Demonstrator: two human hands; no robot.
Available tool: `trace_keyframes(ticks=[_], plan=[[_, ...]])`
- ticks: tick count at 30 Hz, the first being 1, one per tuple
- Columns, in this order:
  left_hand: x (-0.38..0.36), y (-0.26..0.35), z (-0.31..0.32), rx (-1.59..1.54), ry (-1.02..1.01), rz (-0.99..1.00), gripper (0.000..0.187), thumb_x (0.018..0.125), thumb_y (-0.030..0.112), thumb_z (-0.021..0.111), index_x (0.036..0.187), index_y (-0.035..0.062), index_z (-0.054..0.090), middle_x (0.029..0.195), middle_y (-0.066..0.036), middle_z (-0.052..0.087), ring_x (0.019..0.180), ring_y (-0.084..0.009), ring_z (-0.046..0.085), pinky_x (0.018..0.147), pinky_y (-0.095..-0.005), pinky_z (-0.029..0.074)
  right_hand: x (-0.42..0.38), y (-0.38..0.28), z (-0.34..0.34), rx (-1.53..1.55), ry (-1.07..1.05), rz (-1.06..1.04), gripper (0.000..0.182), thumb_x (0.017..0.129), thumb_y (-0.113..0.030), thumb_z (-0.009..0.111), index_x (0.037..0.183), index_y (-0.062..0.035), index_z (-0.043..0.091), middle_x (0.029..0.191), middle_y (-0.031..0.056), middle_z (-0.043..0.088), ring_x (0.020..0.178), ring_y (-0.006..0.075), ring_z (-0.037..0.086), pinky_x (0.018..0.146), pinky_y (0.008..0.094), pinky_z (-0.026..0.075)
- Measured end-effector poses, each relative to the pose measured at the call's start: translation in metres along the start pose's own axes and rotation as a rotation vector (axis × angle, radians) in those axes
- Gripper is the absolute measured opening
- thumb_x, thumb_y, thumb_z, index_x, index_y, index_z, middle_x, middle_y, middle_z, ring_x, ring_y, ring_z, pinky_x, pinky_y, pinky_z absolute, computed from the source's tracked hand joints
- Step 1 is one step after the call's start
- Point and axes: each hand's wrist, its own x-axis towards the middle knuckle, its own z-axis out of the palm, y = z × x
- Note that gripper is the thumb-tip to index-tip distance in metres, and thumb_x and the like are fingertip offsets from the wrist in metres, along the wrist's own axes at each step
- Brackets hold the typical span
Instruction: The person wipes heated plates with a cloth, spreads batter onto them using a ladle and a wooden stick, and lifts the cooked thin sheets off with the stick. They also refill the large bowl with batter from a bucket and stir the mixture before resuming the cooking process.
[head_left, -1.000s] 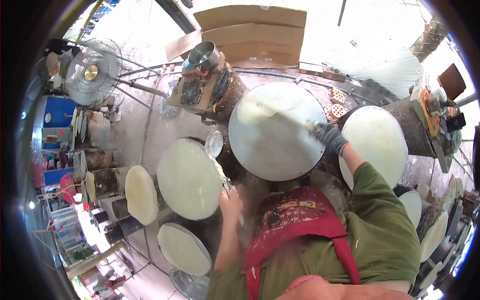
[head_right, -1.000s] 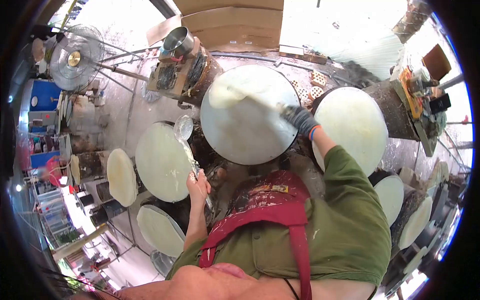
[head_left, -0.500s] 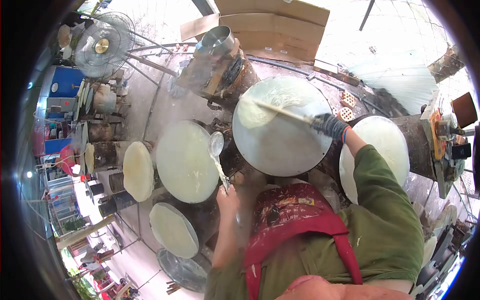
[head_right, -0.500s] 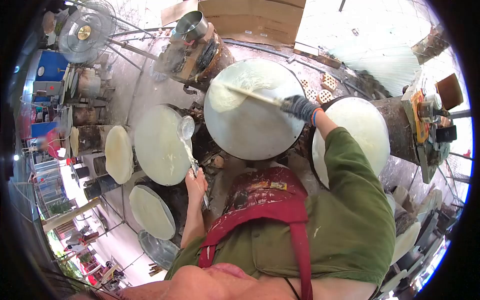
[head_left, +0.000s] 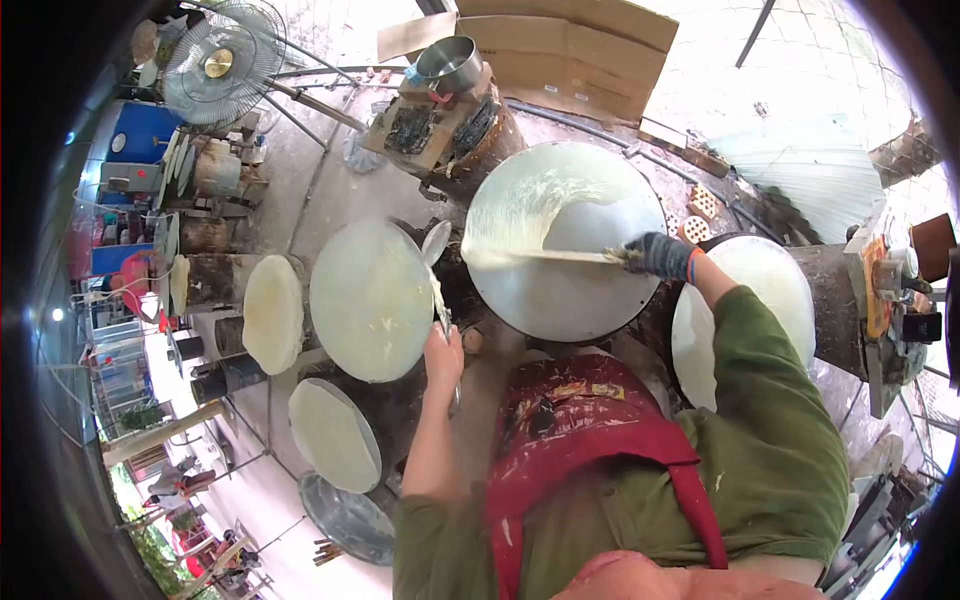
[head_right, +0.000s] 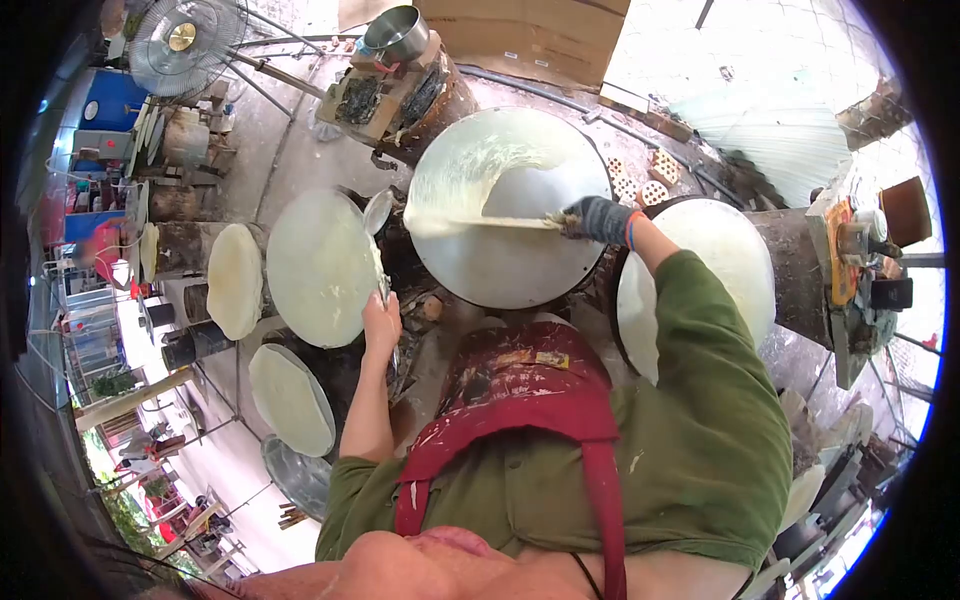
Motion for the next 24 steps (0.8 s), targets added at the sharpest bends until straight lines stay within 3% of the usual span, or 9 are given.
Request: trace_keyframes(ticks=[4,5,8,9,13,16,20,22,24], plan=[[0.014,0.010,0.008,0.187,-0.027,0.114,0.021,0.088,0.018,0.048,0.087,-0.0031,0.047,0.074,-0.026,0.059,0.073,-0.0438,0.058,0.062,-0.0498,0.045,0.008,0.080,0.003,-0.328,0.383,-0.122,0.044,0.078,-0.041,0.063,0.102,-0.0039,0.062,0.081,0.0177,0.064,0.071,0.0252,0.060,0.069,0.0361,0.047],[0.017,0.011,0.010,0.250,-0.046,0.130,0.021,0.089,0.018,0.048,0.088,-0.0029,0.047,0.074,-0.025,0.059,0.072,-0.0431,0.058,0.062,-0.0496,0.045,0.025,0.096,0.010,0.250,0.440,0.058,0.045,0.079,-0.043,0.062,0.101,-0.0043,0.063,0.082,0.0178,0.064,0.071,0.0284,0.061,0.068,0.0353,0.047],[0.010,0.005,0.010,0.327,-0.081,0.182,0.019,0.088,0.016,0.049,0.090,-0.0032,0.047,0.070,-0.026,0.058,0.068,-0.0438,0.057,0.058,-0.0516,0.044,0.037,0.053,0.006,-0.108,0.398,-0.221,0.039,0.081,-0.040,0.061,0.099,-0.0056,0.064,0.070,0.0128,0.064,0.059,0.0204,0.058,0.058,0.0329,0.047],[0.001,0.003,0.007,0.346,-0.097,0.191,0.019,0.088,0.016,0.048,0.090,-0.0034,0.047,0.070,-0.026,0.058,0.068,-0.0434,0.057,0.058,-0.0513,0.045,0.019,0.012,0.001,0.163,0.120,0.063,0.037,0.081,-0.038,0.062,0.098,-0.0059,0.064,0.064,0.0077,0.059,0.054,0.0145,0.053,0.053,0.0307,0.045],[-0.053,-0.007,-0.012,0.400,-0.177,0.210,0.020,0.086,0.015,0.048,0.094,-0.0038,0.048,0.072,-0.026,0.059,0.068,-0.0427,0.058,0.060,-0.0507,0.046,-0.018,-0.015,0.024,0.078,0.028,-0.020,0.033,0.082,-0.030,0.063,0.106,-0.0072,0.064,0.063,0.0053,0.057,0.053,0.0118,0.051,0.052,0.0293,0.044],[-0.098,-0.010,-0.017,0.437,-0.312,0.178,0.024,0.089,0.016,0.040,0.097,-0.0045,0.049,0.074,-0.024,0.061,0.069,-0.0410,0.060,0.063,-0.0503,0.048,-0.064,-0.011,0.053,0.313,-0.088,0.236,0.028,0.081,-0.027,0.063,0.103,-0.0084,0.064,0.066,0.0075,0.059,0.055,0.0105,0.052,0.050,0.0266,0.043],[-0.122,-0.029,0.004,0.345,-0.457,0.194,0.026,0.089,0.019,0.041,0.100,-0.0031,0.049,0.075,-0.025,0.060,0.071,-0.0427,0.059,0.064,-0.0509,0.047,-0.116,-0.019,0.143,1.104,0.161,0.159,0.048,0.079,-0.023,0.066,0.124,-0.0142,0.052,0.068,0.0012,0.058,0.057,0.0097,0.055,0.048,0.0243,0.045],[-0.112,-0.038,-0.004,0.196,-0.494,0.283,0.026,0.089,0.020,0.043,0.099,-0.0028,0.050,0.076,-0.025,0.060,0.073,-0.0432,0.059,0.065,-0.0506,0.046,-0.106,-0.056,0.189,1.710,0.200,0.195,0.056,0.079,-0.016,0.067,0.128,-0.0026,0.042,0.076,0.0057,0.061,0.063,0.0125,0.059,0.059,0.0232,0.050],[-0.091,-0.034,-0.031,-0.028,-0.487,0.400,0.026,0.089,0.021,0.045,0.097,-0.0026,0.051,0.078,-0.026,0.060,0.076,-0.0437,0.058,0.065,-0.0504,0.044,-0.074,-0.057,0.238,1.967,-0.091,-0.172,0.047,0.088,-0.021,0.057,0.126,-0.0004,0.040,0.084,0.0015,0.057,0.066,0.0107,0.056,0.044,0.0194,0.046]])
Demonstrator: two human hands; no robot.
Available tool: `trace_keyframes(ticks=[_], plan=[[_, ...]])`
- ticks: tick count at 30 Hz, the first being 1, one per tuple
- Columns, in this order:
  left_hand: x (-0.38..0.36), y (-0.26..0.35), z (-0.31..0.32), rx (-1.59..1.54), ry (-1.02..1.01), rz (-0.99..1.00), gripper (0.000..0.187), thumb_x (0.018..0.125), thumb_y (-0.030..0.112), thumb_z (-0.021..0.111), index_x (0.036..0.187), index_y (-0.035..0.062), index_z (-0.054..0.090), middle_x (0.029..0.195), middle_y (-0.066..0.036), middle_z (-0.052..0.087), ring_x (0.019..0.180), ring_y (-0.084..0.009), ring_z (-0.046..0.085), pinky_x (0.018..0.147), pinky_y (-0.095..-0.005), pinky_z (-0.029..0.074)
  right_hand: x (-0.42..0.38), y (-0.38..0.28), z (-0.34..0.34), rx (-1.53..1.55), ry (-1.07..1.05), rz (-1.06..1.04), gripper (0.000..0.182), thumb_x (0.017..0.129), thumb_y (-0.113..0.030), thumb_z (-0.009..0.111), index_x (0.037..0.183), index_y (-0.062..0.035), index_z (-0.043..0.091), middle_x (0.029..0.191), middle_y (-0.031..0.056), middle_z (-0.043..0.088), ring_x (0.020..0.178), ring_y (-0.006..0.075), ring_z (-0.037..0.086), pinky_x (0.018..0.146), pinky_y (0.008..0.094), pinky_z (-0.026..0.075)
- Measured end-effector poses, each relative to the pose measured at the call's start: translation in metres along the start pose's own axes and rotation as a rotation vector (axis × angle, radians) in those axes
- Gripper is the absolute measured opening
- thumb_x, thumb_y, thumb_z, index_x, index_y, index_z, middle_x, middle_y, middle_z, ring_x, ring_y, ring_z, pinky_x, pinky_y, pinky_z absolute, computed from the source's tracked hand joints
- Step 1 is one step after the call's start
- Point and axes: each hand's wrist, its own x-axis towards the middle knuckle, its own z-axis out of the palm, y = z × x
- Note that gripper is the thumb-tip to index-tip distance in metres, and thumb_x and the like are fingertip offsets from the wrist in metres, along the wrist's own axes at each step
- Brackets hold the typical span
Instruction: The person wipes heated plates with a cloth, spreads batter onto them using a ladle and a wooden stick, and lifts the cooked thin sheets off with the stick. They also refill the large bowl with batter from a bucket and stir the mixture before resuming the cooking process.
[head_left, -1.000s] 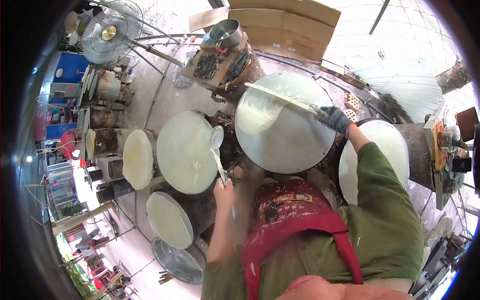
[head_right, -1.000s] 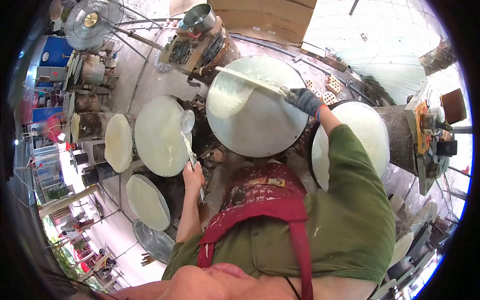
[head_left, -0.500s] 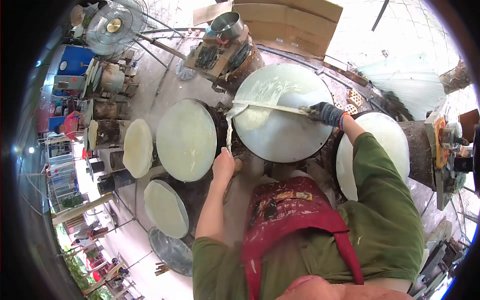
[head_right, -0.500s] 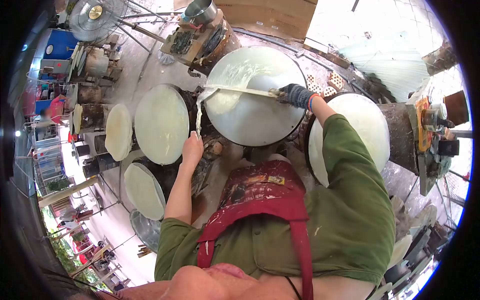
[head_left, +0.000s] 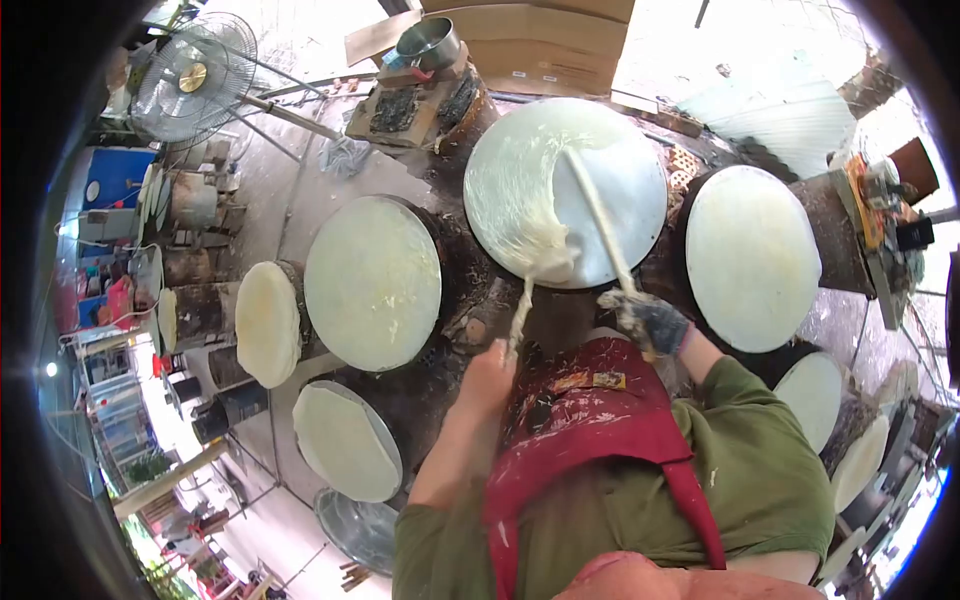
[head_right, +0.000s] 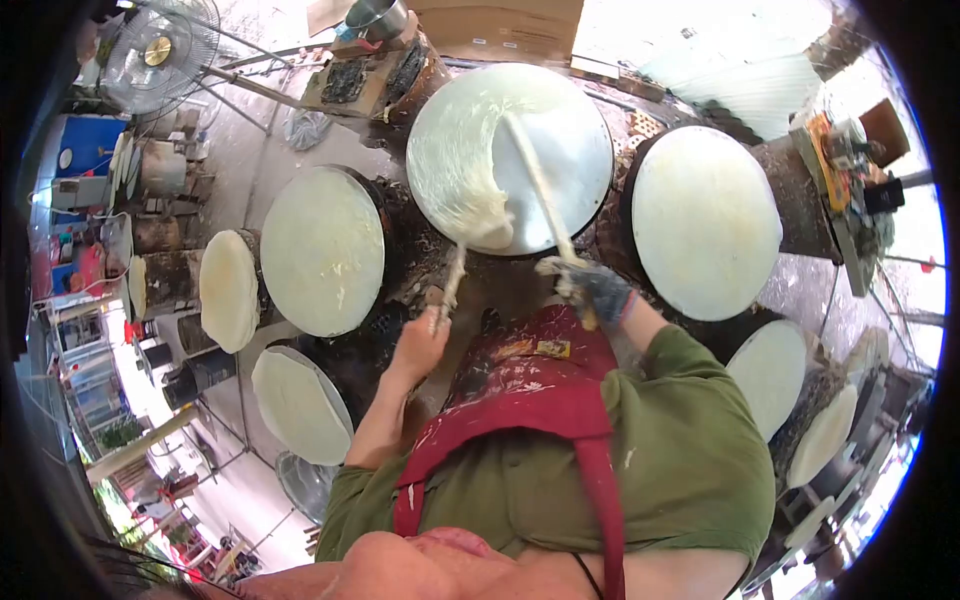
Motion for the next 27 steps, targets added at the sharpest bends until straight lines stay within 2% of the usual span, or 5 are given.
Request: trace_keyframes(ticks=[8,14,17,21,27], plan=[[-0.037,-0.046,-0.062,-0.402,0.448,0.034,0.017,0.091,0.009,0.049,0.097,-0.0061,0.055,0.075,-0.003,0.053,0.064,-0.0083,0.046,0.054,-0.0233,0.041,0.220,0.124,0.010,-0.962,0.900,-0.419,0.019,0.090,-0.022,0.052,0.097,-0.0074,0.061,0.073,0.0033,0.062,0.056,0.0141,0.056,0.048,0.0285,0.042],[-0.061,-0.094,-0.049,-0.550,0.381,-0.033,0.010,0.092,0.011,0.049,0.093,0.0015,0.051,0.068,0.004,0.042,0.053,-0.0011,0.035,0.042,-0.0161,0.030,0.122,0.103,0.039,-1.165,1.352,-0.452,0.039,0.087,-0.042,0.051,0.091,-0.0053,0.062,0.067,0.0148,0.062,0.063,0.0300,0.060,0.057,0.0404,0.044],[-0.067,-0.101,-0.038,-0.586,0.384,-0.063,0.009,0.093,0.012,0.047,0.095,0.0037,0.050,0.064,0.006,0.040,0.046,-0.0001,0.033,0.037,-0.0158,0.028,0.099,0.080,0.067,-0.488,1.245,-0.341,0.038,0.086,-0.042,0.052,0.091,-0.0053,0.062,0.070,0.0172,0.062,0.067,0.0322,0.060,0.061,0.0426,0.046],[-0.066,-0.072,-0.030,-0.661,0.423,-0.197,0.011,0.090,0.009,0.050,0.087,-0.0013,0.052,0.068,-0.002,0.050,0.061,-0.0077,0.045,0.054,-0.0244,0.039,0.116,0.114,-0.018,-1.849,1.080,-0.713,0.028,0.086,-0.033,0.050,0.089,-0.0070,0.060,0.075,0.0188,0.062,0.069,0.0355,0.060,0.064,0.0443,0.047],[-0.058,0.000,-0.011,-0.852,0.396,-0.253,0.012,0.094,0.013,0.043,0.094,0.0020,0.048,0.055,0.004,0.036,0.038,-0.0040,0.030,0.033,-0.0204,0.023,0.039,0.028,-0.018,-1.755,1.236,-0.395,0.024,0.086,-0.028,0.050,0.099,-0.0082,0.058,0.080,0.0204,0.060,0.077,0.0380,0.058,0.064,0.0464,0.045]])
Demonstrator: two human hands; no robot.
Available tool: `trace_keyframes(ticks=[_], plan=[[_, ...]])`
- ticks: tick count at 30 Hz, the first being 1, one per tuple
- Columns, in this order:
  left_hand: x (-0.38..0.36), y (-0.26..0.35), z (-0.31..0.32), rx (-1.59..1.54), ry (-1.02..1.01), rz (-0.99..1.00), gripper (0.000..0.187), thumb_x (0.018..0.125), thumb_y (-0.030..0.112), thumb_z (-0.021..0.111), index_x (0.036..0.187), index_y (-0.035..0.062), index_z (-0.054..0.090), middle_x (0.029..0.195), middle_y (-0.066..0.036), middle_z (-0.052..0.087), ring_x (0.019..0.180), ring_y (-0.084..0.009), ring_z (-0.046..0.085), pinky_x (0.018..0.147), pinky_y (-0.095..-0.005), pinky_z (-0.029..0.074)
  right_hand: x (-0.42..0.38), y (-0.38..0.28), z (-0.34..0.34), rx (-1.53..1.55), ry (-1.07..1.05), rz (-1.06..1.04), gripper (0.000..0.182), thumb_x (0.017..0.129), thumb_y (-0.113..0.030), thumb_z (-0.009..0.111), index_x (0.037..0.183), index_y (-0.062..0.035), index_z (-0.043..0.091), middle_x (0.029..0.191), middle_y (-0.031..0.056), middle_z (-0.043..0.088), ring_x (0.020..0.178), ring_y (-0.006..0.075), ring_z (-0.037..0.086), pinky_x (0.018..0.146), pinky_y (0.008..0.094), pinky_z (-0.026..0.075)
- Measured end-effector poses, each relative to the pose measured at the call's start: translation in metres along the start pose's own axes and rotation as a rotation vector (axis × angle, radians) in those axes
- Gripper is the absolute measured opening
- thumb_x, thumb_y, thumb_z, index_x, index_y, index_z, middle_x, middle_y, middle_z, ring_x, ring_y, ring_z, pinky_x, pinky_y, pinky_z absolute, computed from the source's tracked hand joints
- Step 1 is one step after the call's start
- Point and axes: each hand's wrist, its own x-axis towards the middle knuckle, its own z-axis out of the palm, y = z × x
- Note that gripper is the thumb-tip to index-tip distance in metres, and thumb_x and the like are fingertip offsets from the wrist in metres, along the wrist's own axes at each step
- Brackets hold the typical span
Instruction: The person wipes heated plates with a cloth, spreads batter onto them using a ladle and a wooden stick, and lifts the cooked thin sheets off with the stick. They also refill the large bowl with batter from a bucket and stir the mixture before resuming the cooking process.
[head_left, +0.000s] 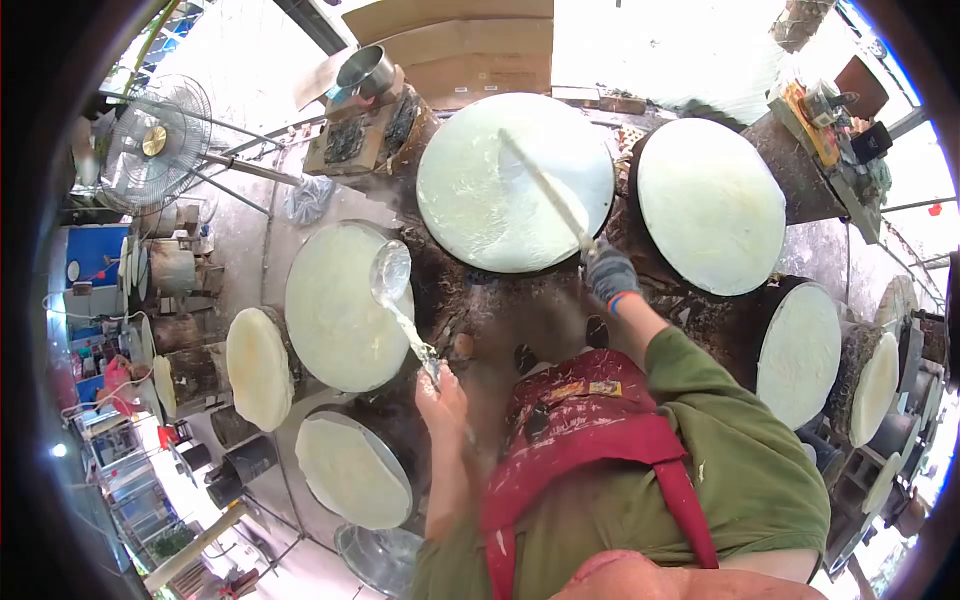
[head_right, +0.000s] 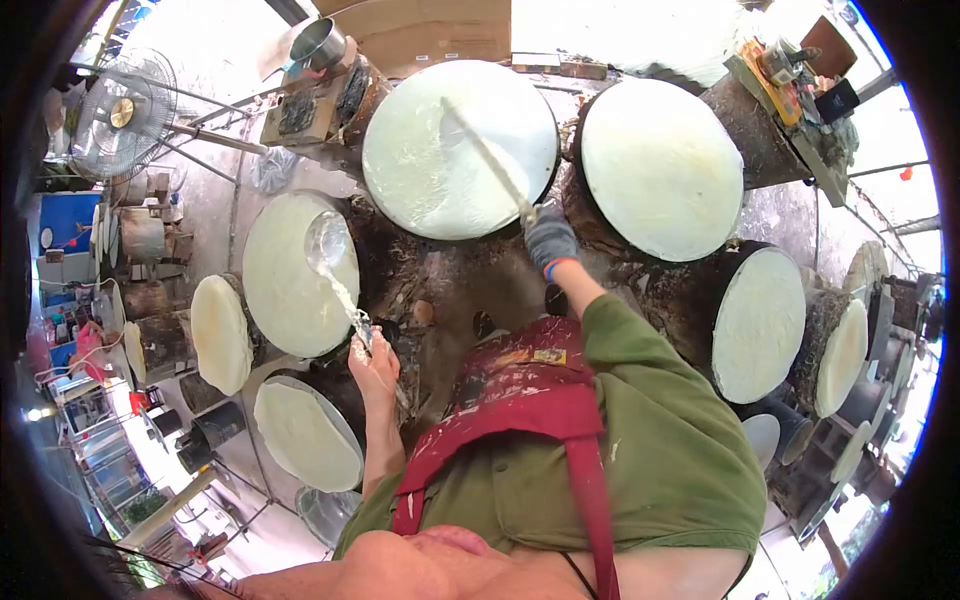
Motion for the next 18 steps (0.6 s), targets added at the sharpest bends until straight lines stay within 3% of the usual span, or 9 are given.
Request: trace_keyframes(ticks=[2,4,6,9,11,13,16,17,18], plan=[[-0.007,0.003,0.018,0.011,0.011,-0.001,0.012,0.094,0.012,0.043,0.094,0.0015,0.048,0.055,0.003,0.036,0.038,-0.0041,0.030,0.033,-0.0205,0.023,0.033,0.031,0.008,0.013,-0.028,-0.032,0.027,0.085,-0.028,0.051,0.102,-0.0083,0.058,0.079,0.0198,0.061,0.077,0.0383,0.058,0.063,0.0458,0.046],[-0.018,0.010,0.036,0.016,0.042,-0.008,0.012,0.094,0.012,0.042,0.094,0.0012,0.048,0.055,0.003,0.036,0.037,-0.0042,0.030,0.034,-0.0205,0.024,-0.003,0.013,-0.004,-0.230,-0.096,-0.306,0.025,0.085,-0.027,0.052,0.099,-0.0080,0.059,0.081,0.0200,0.060,0.077,0.0371,0.058,0.064,0.0437,0.046],[-0.023,0.013,0.049,0.009,0.076,-0.018,0.012,0.094,0.012,0.042,0.094,0.0009,0.048,0.055,0.003,0.036,0.037,-0.0042,0.030,0.034,-0.0204,0.024,-0.029,0.006,-0.026,-0.065,-0.301,-0.265,0.020,0.088,-0.022,0.046,0.097,-0.0081,0.057,0.083,0.0212,0.059,0.075,0.0350,0.058,0.064,0.0410,0.046],[-0.027,0.011,0.061,0.006,0.122,-0.029,0.013,0.094,0.012,0.042,0.094,0.0007,0.048,0.055,0.003,0.036,0.038,-0.0042,0.030,0.034,-0.0204,0.024,-0.009,0.028,-0.055,-0.121,-0.145,-0.132,0.020,0.088,-0.023,0.044,0.093,-0.0073,0.056,0.083,0.0221,0.059,0.075,0.0352,0.058,0.064,0.0418,0.046],[-0.030,0.015,0.069,0.039,0.112,-0.021,0.013,0.094,0.012,0.042,0.095,0.0005,0.048,0.055,0.003,0.036,0.038,-0.0042,0.030,0.034,-0.0204,0.024,0.031,0.033,-0.074,0.035,-0.044,-0.113,0.028,0.088,-0.029,0.042,0.102,-0.0111,0.058,0.091,0.0213,0.060,0.081,0.0357,0.059,0.070,0.0461,0.047],[-0.028,0.016,0.078,0.052,0.103,-0.029,0.014,0.094,0.012,0.042,0.095,0.0003,0.048,0.054,0.003,0.036,0.037,-0.0043,0.030,0.034,-0.0206,0.024,0.067,0.025,-0.092,-0.048,-0.195,0.033,0.029,0.088,-0.026,0.041,0.107,-0.0115,0.057,0.095,0.0216,0.058,0.085,0.0356,0.058,0.071,0.0459,0.047],[-0.021,0.018,0.087,0.057,0.056,-0.025,0.014,0.094,0.013,0.042,0.095,-0.0003,0.048,0.054,0.003,0.035,0.037,-0.0047,0.030,0.034,-0.0210,0.024,0.043,0.044,-0.054,-0.377,-0.089,-0.519,0.029,0.087,-0.026,0.043,0.108,-0.0118,0.056,0.091,0.0221,0.060,0.085,0.0386,0.057,0.072,0.0461,0.047],[-0.018,0.018,0.089,0.053,0.040,-0.026,0.015,0.094,0.013,0.042,0.095,-0.0005,0.048,0.054,0.003,0.035,0.037,-0.0048,0.030,0.034,-0.0211,0.025,0.025,0.054,-0.038,-0.256,0.024,-0.519,0.035,0.083,-0.025,0.050,0.112,-0.0075,0.054,0.095,0.0231,0.060,0.084,0.0355,0.060,0.073,0.0464,0.047],[-0.017,0.023,0.094,0.064,0.034,-0.032,0.015,0.094,0.013,0.042,0.095,-0.0007,0.048,0.054,0.003,0.035,0.037,-0.0053,0.031,0.034,-0.0211,0.025,0.015,0.039,-0.059,-0.159,-0.104,-0.196,0.036,0.083,-0.027,0.050,0.113,-0.0081,0.054,0.098,0.0228,0.059,0.088,0.0356,0.059,0.075,0.0463,0.046]])
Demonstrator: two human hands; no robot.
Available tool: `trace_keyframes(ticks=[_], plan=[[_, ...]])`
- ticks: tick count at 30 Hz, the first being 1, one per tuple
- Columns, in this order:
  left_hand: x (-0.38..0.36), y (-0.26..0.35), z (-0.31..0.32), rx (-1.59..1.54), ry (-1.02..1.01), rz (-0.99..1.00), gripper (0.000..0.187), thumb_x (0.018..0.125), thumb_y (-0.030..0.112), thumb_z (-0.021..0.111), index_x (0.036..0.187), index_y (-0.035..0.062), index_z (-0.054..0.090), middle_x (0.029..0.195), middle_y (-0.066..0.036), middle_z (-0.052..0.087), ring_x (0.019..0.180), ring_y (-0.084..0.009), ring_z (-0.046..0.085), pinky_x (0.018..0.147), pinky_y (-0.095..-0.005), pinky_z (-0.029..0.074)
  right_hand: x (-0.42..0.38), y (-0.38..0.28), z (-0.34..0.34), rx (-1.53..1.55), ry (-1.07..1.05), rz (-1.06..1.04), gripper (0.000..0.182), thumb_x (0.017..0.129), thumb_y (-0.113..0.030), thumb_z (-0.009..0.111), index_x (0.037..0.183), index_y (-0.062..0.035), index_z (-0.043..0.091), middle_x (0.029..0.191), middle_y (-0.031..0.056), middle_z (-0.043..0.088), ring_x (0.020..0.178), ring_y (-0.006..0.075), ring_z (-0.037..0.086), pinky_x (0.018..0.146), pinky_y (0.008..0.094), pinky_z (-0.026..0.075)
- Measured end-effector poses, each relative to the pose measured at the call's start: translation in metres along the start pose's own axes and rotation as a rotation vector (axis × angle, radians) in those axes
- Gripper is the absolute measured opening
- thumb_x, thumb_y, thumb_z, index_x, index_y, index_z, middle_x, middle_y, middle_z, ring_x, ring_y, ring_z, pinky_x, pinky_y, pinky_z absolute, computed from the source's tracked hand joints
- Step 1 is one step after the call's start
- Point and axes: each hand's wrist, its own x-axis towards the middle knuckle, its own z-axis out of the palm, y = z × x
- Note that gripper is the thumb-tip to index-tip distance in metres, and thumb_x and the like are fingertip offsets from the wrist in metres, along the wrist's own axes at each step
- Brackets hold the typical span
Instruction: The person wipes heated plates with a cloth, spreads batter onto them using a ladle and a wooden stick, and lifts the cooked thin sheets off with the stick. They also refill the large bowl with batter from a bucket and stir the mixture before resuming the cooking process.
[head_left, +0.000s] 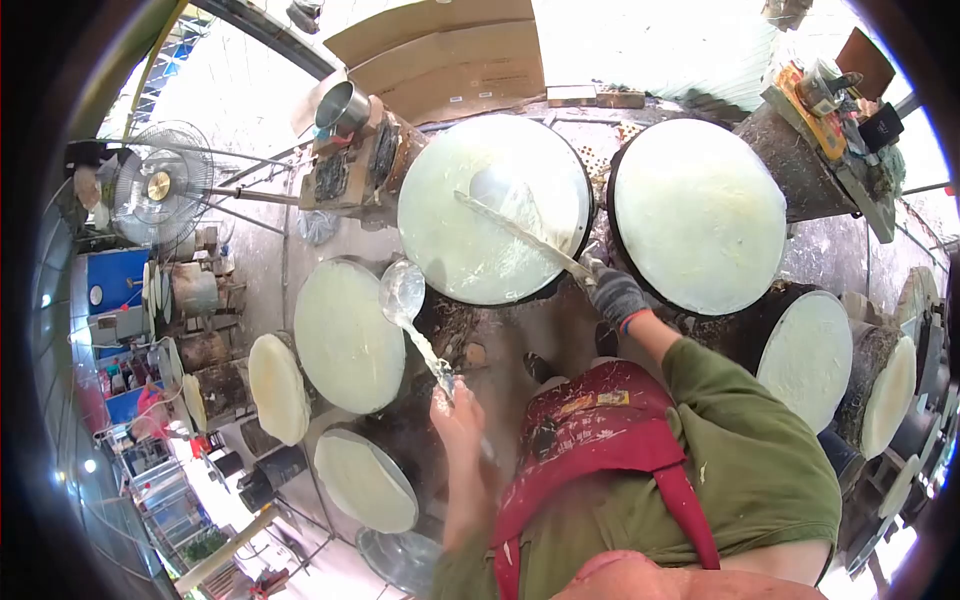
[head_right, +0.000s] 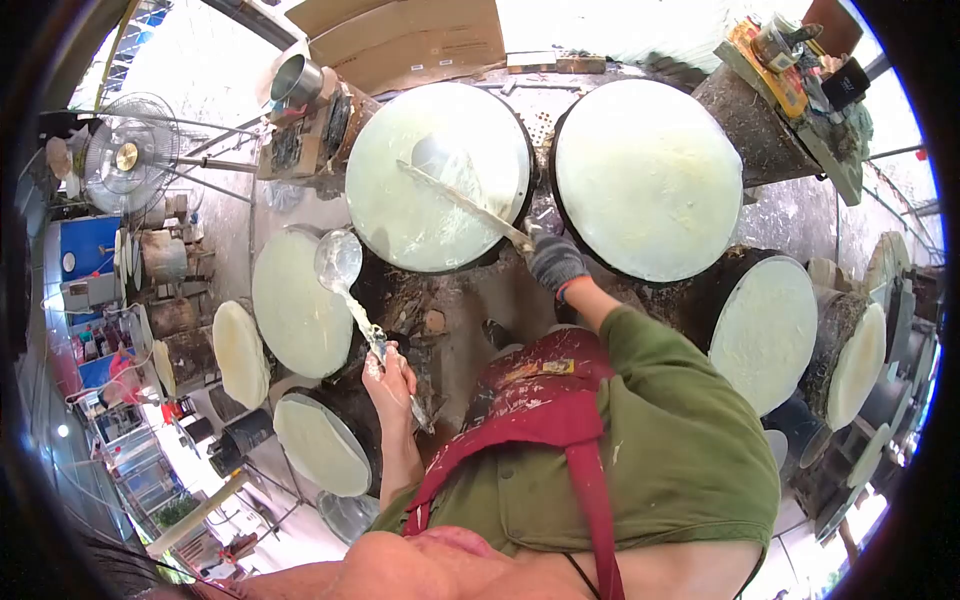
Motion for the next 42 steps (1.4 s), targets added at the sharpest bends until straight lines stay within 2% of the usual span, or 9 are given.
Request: trace_keyframes(ticks=[6,16,19,23,27,30,32,35,42], plan=[[0.005,0.004,0.002,0.029,-0.014,-0.064,0.015,0.094,0.013,0.042,0.096,-0.0010,0.047,0.055,0.002,0.036,0.036,-0.0060,0.031,0.033,-0.0213,0.026,0.098,-0.009,-0.031,0.123,0.135,0.313,0.027,0.084,-0.029,0.047,0.096,-0.0074,0.057,0.101,0.0210,0.060,0.093,0.0368,0.058,0.078,0.0452,0.047],[-0.023,0.000,-0.007,0.071,0.106,-0.112,0.014,0.093,0.012,0.043,0.093,-0.0013,0.047,0.057,0.000,0.038,0.038,-0.0065,0.033,0.033,-0.0212,0.029,0.268,-0.036,-0.072,0.017,0.342,-0.139,0.037,0.086,-0.037,0.049,0.106,-0.0067,0.055,0.087,0.0190,0.063,0.081,0.0355,0.061,0.070,0.0441,0.048],[-0.022,0.005,0.000,0.059,0.076,-0.118,0.014,0.093,0.013,0.044,0.093,-0.0010,0.048,0.057,0.001,0.038,0.039,-0.0065,0.034,0.033,-0.0212,0.029,0.160,-0.079,-0.090,0.294,0.102,-0.188,0.041,0.084,-0.045,0.051,0.088,-0.0045,0.057,0.092,0.0210,0.060,0.084,0.0368,0.058,0.070,0.0428,0.046],[-0.014,0.021,0.007,0.070,0.018,-0.094,0.015,0.094,0.014,0.043,0.093,-0.0002,0.049,0.057,0.002,0.037,0.041,-0.0063,0.034,0.034,-0.0213,0.028,0.062,-0.022,-0.049,0.697,0.415,-0.016,0.036,0.084,-0.023,0.059,0.114,-0.0038,0.055,0.089,0.0162,0.062,0.080,0.0289,0.061,0.070,0.0368,0.049],[-0.008,0.023,0.017,0.026,-0.040,-0.055,0.016,0.094,0.013,0.043,0.092,-0.0008,0.049,0.057,0.001,0.037,0.041,-0.0063,0.033,0.034,-0.0213,0.027,0.014,-0.010,-0.034,1.199,-0.277,0.546,0.033,0.088,-0.019,0.056,0.118,-0.0060,0.054,0.087,0.0043,0.062,0.072,0.0175,0.058,0.063,0.0279,0.049],[-0.011,0.031,0.025,0.008,-0.057,-0.033,0.017,0.094,0.014,0.043,0.092,-0.0021,0.049,0.057,0.001,0.038,0.041,-0.0064,0.033,0.034,-0.0215,0.026,0.032,0.030,0.023,1.629,-0.141,0.387,0.030,0.090,-0.028,0.054,0.110,-0.0065,0.056,0.078,-0.0010,0.058,0.066,0.0096,0.055,0.053,0.0223,0.042],[-0.013,0.029,0.028,-0.002,-0.027,-0.030,0.018,0.094,0.014,0.043,0.092,-0.0024,0.049,0.057,0.000,0.038,0.041,-0.0065,0.033,0.034,-0.0216,0.026,0.034,0.016,-0.028,1.341,0.111,0.335,0.033,0.085,-0.039,0.060,0.093,-0.0074,0.062,0.056,0.0020,0.056,0.043,0.0137,0.049,0.042,0.0255,0.041],[-0.018,0.025,0.029,0.000,-0.002,-0.017,0.018,0.094,0.014,0.043,0.093,-0.0027,0.049,0.058,0.000,0.038,0.041,-0.0069,0.033,0.035,-0.0216,0.027,0.035,0.025,-0.011,1.258,-0.256,0.500,0.033,0.083,-0.041,0.061,0.093,-0.0090,0.061,0.056,0.0014,0.055,0.043,0.0135,0.050,0.040,0.0260,0.040],[-0.013,0.020,0.025,-0.025,0.019,-0.059,0.017,0.093,0.013,0.044,0.092,-0.0027,0.049,0.058,0.000,0.039,0.041,-0.0074,0.033,0.035,-0.0221,0.027,0.042,0.027,-0.038,1.124,-0.099,0.190,0.028,0.088,-0.025,0.057,0.110,-0.0075,0.060,0.080,0.0037,0.059,0.069,0.0119,0.052,0.060,0.0271,0.044]])
